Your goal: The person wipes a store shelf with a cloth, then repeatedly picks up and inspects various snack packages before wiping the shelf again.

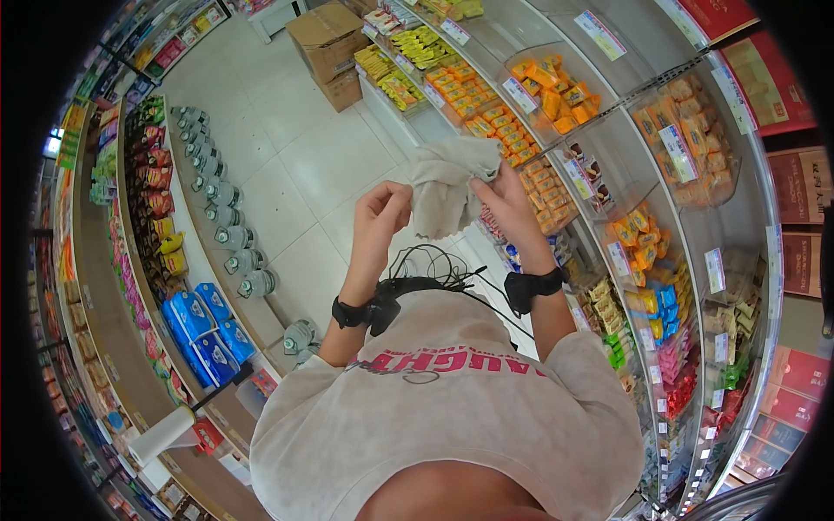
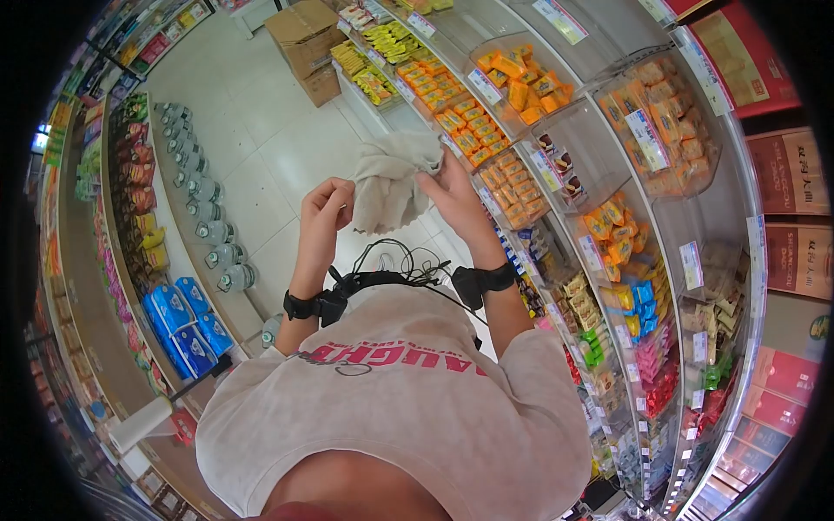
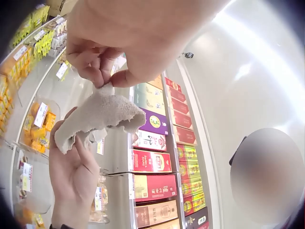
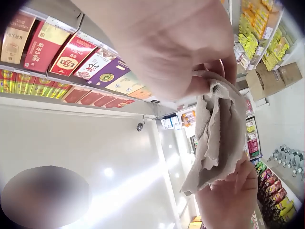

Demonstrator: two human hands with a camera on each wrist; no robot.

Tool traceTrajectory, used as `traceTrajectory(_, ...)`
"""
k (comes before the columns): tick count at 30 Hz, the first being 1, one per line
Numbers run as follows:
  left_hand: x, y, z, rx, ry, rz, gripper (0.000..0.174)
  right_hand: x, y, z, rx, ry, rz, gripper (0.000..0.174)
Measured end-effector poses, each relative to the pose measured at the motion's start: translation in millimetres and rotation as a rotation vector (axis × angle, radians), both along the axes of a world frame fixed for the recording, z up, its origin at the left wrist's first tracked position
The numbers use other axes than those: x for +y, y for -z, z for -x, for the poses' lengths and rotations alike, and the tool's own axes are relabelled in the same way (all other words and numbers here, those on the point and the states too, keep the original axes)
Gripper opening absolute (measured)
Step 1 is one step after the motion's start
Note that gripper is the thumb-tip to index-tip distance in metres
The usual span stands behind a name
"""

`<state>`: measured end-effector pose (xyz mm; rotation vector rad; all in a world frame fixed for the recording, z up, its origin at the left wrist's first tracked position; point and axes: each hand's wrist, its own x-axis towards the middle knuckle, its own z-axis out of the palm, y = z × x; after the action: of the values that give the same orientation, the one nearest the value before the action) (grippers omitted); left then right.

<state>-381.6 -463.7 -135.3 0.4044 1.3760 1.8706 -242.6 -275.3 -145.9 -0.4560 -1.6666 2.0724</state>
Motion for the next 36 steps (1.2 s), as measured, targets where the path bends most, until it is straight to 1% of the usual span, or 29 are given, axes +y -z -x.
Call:
traceTrajectory(2,0,-6,-3,0.053,-0.015,0.002,0.017,2,2,1,0.034,0.017,0.086,0.057)
traceTrajectory(4,7,-13,-11,0.125,-0.063,0.011,0.024,2,2,2,0.05,0.038,0.144,0.056)
traceTrajectory(7,7,-9,-16,0.19,0.012,0.042,0.048,-1,-3,5,0.032,0.073,0.197,0.055)
traceTrajectory(10,11,0,-19,0.143,-0.012,0.007,0.065,-3,-5,6,-0.006,0.095,0.238,0.054)
traceTrajectory(13,8,-1,-20,0.204,-0.024,0.047,0.072,-2,-2,6,-0.018,0.126,0.235,0.054)
traceTrajectory(16,7,0,-20,0.215,-0.025,0.016,0.076,0,-2,4,-0.034,0.143,0.247,0.054)
traceTrajectory(19,8,3,-18,0.335,0.022,-0.002,0.079,0,-3,2,-0.053,0.167,0.273,0.055)
traceTrajectory(22,7,7,-21,0.401,0.01,-0.029,0.069,5,2,1,-0.06,0.191,0.308,0.054)
traceTrajectory(25,4,4,-18,0.825,-0.004,0.078,0.056,6,4,-1,-0.067,0.212,0.323,0.053)
traceTrajectory(28,2,-9,-22,0.989,-0.011,0.167,0.044,7,4,-5,-0.041,0.225,0.333,0.051)
traceTrajectory(31,4,-13,-26,0.989,-0.016,0.16,0.045,8,2,-7,-0.009,0.241,0.344,0.048)
traceTrajectory(34,2,-10,-27,1.026,0.048,0.168,0.037,7,2,-12,-0.002,0.248,0.335,0.047)
traceTrajectory(36,2,-4,-26,1.05,0.029,0.166,0.032,9,4,-13,-0.01,0.229,0.314,0.046)
